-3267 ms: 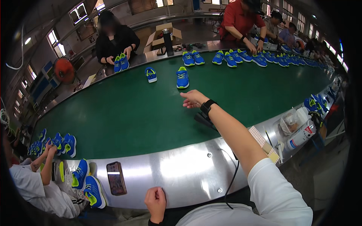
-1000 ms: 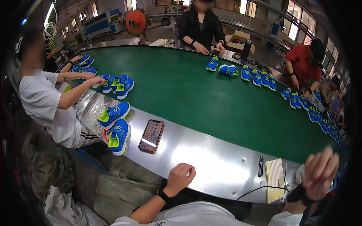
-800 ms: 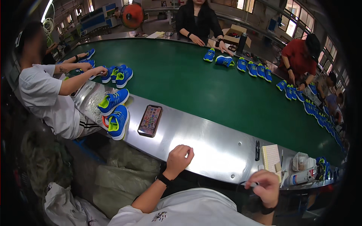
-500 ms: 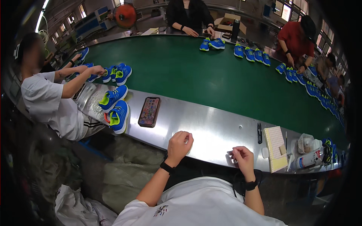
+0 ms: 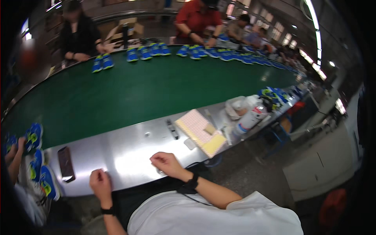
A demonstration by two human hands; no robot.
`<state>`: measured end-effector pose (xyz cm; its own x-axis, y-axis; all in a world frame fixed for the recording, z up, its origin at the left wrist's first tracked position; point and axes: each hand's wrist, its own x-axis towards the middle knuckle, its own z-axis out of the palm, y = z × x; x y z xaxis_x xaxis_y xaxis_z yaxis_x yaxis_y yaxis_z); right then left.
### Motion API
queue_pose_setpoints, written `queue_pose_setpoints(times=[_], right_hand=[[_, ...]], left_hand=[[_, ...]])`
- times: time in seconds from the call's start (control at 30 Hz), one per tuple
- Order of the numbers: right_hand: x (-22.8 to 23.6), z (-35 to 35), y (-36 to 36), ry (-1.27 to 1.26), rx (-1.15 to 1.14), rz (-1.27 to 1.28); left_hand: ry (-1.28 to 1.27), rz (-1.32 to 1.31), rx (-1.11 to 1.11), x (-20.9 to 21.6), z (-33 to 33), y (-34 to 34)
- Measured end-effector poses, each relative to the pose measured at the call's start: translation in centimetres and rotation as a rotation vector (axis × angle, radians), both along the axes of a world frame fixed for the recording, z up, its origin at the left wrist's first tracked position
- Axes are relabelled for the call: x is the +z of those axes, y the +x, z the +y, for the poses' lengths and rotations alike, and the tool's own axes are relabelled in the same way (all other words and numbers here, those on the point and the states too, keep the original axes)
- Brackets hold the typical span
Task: Inspecting and applying a cleaning agent or adhesive to children's shoes on a factory assembly line.
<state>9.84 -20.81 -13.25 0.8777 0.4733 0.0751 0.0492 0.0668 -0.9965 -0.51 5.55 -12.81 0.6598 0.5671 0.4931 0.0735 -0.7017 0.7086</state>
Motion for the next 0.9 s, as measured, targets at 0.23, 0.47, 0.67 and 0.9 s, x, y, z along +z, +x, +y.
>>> queue_pose_setpoints(times=[0.23, 0.47, 0.67, 0.9], right_hand=[[2.2, -0.6, -0.4, -0.044, -0.001, -0.132], [1.7, -1.4, -0.1, 0.011, 0.058, -0.242], [2.1, -1.8, -0.4, 0.03, 0.086, -0.231], [2.2, -1.5, -0.4, 0.09, 0.108, -0.193]], left_hand=[[0.069, 0.001, -0.034, -1.2, 0.6, 0.2], [0.113, 0.171, 0.028, 3.0, -2.6, 0.1], [0.143, 0.223, 0.063, 3.4, -3.2, 0.1], [0.087, 0.27, 0.092, 3.8, -3.3, 0.1]])
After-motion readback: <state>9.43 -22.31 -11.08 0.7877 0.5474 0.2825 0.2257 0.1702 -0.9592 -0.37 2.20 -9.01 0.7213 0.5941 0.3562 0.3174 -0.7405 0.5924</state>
